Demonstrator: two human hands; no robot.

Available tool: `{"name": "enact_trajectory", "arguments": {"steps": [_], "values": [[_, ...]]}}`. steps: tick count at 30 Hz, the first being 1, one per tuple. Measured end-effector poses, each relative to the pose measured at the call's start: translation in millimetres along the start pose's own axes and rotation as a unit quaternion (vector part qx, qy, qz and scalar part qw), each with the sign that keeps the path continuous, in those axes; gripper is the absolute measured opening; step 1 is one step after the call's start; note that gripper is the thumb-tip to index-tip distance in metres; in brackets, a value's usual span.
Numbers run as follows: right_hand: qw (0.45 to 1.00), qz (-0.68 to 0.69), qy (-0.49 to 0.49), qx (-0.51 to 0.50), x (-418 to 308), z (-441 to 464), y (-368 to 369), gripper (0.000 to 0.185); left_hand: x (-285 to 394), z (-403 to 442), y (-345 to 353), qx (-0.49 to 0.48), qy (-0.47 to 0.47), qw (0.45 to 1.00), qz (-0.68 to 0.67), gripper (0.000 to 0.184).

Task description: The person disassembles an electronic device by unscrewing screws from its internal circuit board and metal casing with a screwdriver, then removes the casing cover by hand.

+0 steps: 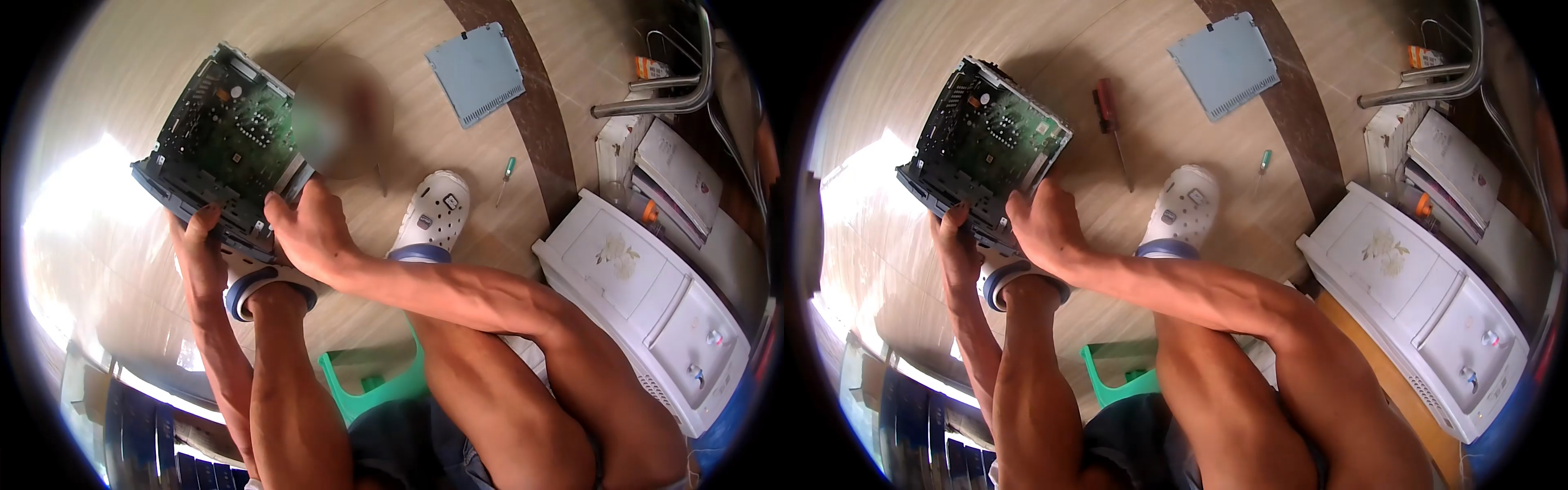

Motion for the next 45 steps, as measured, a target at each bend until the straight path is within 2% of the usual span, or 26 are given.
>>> {"name": "enact_trajectory", "arguments": {"steps": [3, 6, 9, 15, 18, 19, 21, 26, 29, 31, 34, 37, 39, 40, 41, 43, 44, 45], "values": [[1.0, -0.016, 0.001, 0.018, 6.4, 0.5, -3.2, 0.039, 0.9, 1.0, 0.5, 0.006, -0.011, 1.0, 0.014, 0.072], [0.998, -0.02, -0.044, 0.038, 8.4, -1.0, -6.4, 0.041, 2.2, 1.9, 5.4, -0.008, -0.003, 1.0, 0.01, 0.073], [1.0, -0.015, -0.004, -0.003, 6.7, -2.9, -7.3, 0.04, -2.3, 5.1, 2.0, -0.013, 0.001, 1.0, 0.021, 0.071], [0.999, -0.033, -0.014, -0.038, 23.0, 0.5, -9.6, 0.055, 1.4, 9.3, 1.4, -0.026, -0.037, 0.999, 0.03, 0.068], [0.992, -0.075, 0.028, -0.094, 21.9, 4.7, -32.7, 0.063, 3.7, 10.2, 1.5, -0.041, -0.037, 0.997, 0.045, 0.067], [0.991, -0.052, 0.063, -0.108, 29.1, 6.4, -41.1, 0.056, 4.8, 9.9, 2.0, -0.045, -0.042, 0.997, 0.05, 0.067], [0.99, -0.034, -0.006, -0.134, 19.4, 5.7, -71.0, 0.049, 7.4, 9.6, 3.2, -0.051, -0.05, 0.996, 0.06, 0.066], [0.992, -0.014, -0.088, 0.083, -16.2, 23.2, -224.5, 0.039, 20.1, 4.0, 11.5, -0.032, -0.056, 0.989, 0.136, 0.069], [0.952, -0.069, -0.177, 0.24, -35.7, 55.5, -338.4, 0.031, 17.8, 2.4, 10.2, -0.025, -0.066, 0.987, 0.144, 0.074], [0.918, -0.158, -0.179, 0.316, -51.7, 78.9, -391.6, 0.036, 19.9, -1.1, 8.4, -0.023, -0.054, 0.984, 0.17, 0.078], [0.886, -0.269, -0.223, 0.305, -73.3, 121.5, -422.2, 0.046, 29.6, -7.8, 5.0, 0.003, 0.022, 0.978, 0.207, 0.087], [0.877, -0.33, -0.188, 0.295, -77.4, 144.6, -416.4, 0.055, 44.2, -26.8, -12.4, 0.146, 0.093, 0.943, 0.284, 0.083], [0.842, -0.419, -0.187, 0.285, -82.1, 150.8, -406.0, 0.058, 69.3, -53.0, -8.2, 0.217, 0.184, 0.918, 0.274, 0.059], [0.821, -0.462, -0.184, 0.28, -82.4, 151.7, -403.7, 0.059, 82.2, -70.0, 0.7, 0.235, 0.188, 0.905, 0.301, 0.05], [0.838, -0.436, -0.175, 0.278, -80.0, 150.7, -406.0, 0.056, 94.0, -84.2, 6.0, 0.252, 0.191, 0.891, 0.327, 0.042], [0.868, -0.385, -0.16, 0.27, -72.9, 152.0, -407.7, 0.048, 107.6, -94.9, 44.4, 0.062, 0.352, 0.864, 0.354, 0.03], [0.874, -0.377, -0.161, 0.261, -71.3, 154.0, -406.6, 0.043, 106.0, -98.4, 64.8, -0.051, 0.341, 0.902, 0.259, 0.026], [0.88, -0.369, -0.16, 0.253, -68.3, 155.4, -411.1, 0.039, 112.4, -98.9, 94.6, -0.139, 0.277, 0.917, 0.249, 0.026]]}}
Point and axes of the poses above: each hand's wrist, its own z-axis towards the middle knuckle, its own y-axis out of the palm, x = y × z, the point moved 8 cm from there along z, towards the middle knuckle, and after that the axes turned 6 degrees about z, right-handed, at the moved point
